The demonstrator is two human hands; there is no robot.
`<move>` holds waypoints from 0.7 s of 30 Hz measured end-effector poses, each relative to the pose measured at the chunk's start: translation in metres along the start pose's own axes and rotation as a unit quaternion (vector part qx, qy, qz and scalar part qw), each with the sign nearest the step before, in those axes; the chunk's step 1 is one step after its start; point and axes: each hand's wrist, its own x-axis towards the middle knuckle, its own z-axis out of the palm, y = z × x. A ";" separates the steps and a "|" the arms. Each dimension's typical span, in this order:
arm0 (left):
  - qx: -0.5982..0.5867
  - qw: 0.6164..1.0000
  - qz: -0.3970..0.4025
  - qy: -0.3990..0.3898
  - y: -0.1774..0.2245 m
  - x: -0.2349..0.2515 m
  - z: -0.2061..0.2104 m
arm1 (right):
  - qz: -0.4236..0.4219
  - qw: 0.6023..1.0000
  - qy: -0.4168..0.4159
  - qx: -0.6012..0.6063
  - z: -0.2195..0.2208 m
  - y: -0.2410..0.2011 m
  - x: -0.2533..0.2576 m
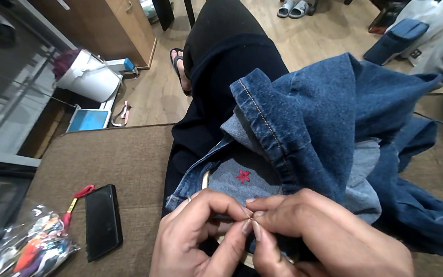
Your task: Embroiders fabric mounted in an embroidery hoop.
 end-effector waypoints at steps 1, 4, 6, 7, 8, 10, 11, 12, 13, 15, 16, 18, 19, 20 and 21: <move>-0.001 1.000 0.001 0.000 0.000 0.000 0.000 | 0.000 1.000 0.000 -0.002 0.000 0.000 0.000; 0.000 1.000 0.003 0.001 0.000 0.000 0.000 | 0.000 1.000 -0.003 -0.005 0.000 -0.001 0.000; -0.001 1.000 0.002 0.002 0.000 0.000 0.000 | -0.001 1.000 -0.006 -0.007 -0.001 -0.001 0.001; -0.001 1.000 0.001 0.002 0.000 0.000 0.000 | -0.002 1.000 -0.007 -0.008 -0.001 -0.001 0.001; -0.001 1.000 0.001 0.001 0.000 0.000 0.000 | -0.004 1.000 -0.008 -0.008 -0.001 -0.001 0.001; 0.000 1.000 0.002 -0.002 0.000 0.000 -0.001 | -0.008 1.000 -0.008 -0.009 -0.001 -0.001 0.001; -0.001 1.000 0.003 -0.002 0.000 0.001 -0.001 | -0.011 1.000 -0.007 -0.009 0.000 -0.001 0.001; -0.001 1.000 0.003 -0.002 0.000 0.001 0.000 | -0.012 1.000 -0.005 -0.008 0.000 -0.001 0.001; -0.001 1.000 0.004 -0.001 0.000 0.000 0.000 | -0.013 1.000 -0.004 -0.005 0.000 -0.001 0.001; -0.003 1.000 0.006 -0.002 -0.001 0.000 0.000 | -0.011 1.000 -0.005 -0.003 -0.001 -0.001 0.001; -0.003 1.000 0.007 -0.002 -0.001 0.000 0.000 | -0.009 1.000 -0.005 -0.003 -0.001 -0.001 0.001; -0.005 1.000 0.007 -0.002 -0.001 0.000 0.000 | -0.008 1.000 -0.005 -0.004 -0.001 -0.001 0.001; -0.006 1.000 0.007 -0.001 -0.001 0.000 0.000 | -0.006 1.000 -0.006 -0.005 -0.001 -0.001 0.001; -0.005 1.000 0.006 -0.001 -0.001 0.000 0.000 | -0.005 1.000 -0.006 -0.006 -0.001 -0.001 0.001; -0.004 1.000 0.006 0.000 -0.001 0.000 0.000 | -0.004 1.000 -0.007 -0.008 -0.001 -0.001 0.001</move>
